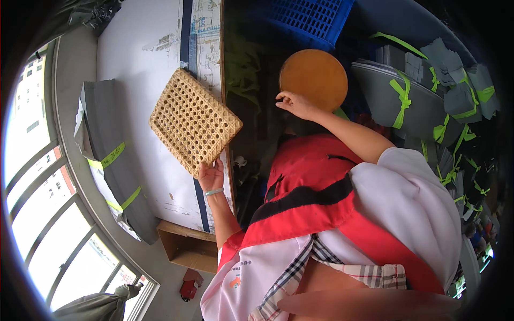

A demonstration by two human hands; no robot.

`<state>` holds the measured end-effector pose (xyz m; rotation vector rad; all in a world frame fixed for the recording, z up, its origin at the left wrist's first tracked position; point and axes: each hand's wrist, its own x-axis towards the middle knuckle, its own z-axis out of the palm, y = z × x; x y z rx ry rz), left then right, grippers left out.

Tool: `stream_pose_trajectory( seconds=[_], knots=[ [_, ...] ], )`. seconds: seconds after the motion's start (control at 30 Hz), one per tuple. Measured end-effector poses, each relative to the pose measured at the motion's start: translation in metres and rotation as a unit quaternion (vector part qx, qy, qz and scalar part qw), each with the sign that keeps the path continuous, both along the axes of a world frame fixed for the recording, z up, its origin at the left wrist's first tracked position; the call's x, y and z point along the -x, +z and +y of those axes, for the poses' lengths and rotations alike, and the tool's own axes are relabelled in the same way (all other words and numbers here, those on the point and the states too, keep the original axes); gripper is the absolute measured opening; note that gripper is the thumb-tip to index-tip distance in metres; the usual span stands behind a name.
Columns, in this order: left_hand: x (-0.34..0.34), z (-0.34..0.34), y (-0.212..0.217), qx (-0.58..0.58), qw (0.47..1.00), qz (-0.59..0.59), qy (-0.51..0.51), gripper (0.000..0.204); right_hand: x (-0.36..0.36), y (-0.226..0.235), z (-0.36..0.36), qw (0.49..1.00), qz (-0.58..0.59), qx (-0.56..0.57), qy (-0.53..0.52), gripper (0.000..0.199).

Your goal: Sorts and packages small manufacturing components at a workbench.

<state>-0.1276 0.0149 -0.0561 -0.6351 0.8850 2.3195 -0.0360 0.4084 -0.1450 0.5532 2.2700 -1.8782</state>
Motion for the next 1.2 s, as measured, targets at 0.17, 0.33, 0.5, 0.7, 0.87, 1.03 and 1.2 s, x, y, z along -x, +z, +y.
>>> stream_pose_trajectory(
  seconds=[0.17, 0.33, 0.5, 0.7, 0.87, 1.03, 1.2],
  knots=[
    [-0.008, 0.01, -0.01, -0.075, 0.987, -0.123, -0.072, 0.057, -0.079, -0.062, 0.064, 0.972, -0.131, -0.142, -0.134, 0.036],
    [-0.049, 0.093, -0.059, 0.191, 0.86, -0.103, -0.462, 0.036, -0.089, -0.084, 0.127, 0.882, -0.247, -0.266, -0.301, 0.05],
    [-0.02, 0.227, -0.145, 0.255, 0.844, -0.108, -0.46, 0.057, -0.08, -0.106, 0.147, 0.848, -0.293, -0.301, -0.322, 0.059],
    [-0.006, 0.31, -0.228, 0.374, 0.813, -0.01, -0.446, 0.082, -0.066, -0.121, 0.174, 0.874, -0.214, -0.311, -0.306, 0.057],
    [-0.016, 0.307, -0.232, 0.281, 0.873, -0.123, -0.379, 0.073, -0.011, -0.104, 0.225, 0.901, -0.047, -0.3, -0.309, 0.047],
    [-0.035, 0.283, -0.218, 0.257, 0.922, -0.115, -0.268, 0.052, 0.037, -0.109, 0.31, 0.9, -0.015, -0.352, -0.258, 0.041],
    [-0.047, 0.213, -0.212, 0.303, 0.921, -0.119, -0.214, 0.049, 0.104, -0.117, 0.384, 0.863, -0.007, -0.472, -0.179, 0.045]
  ],
)
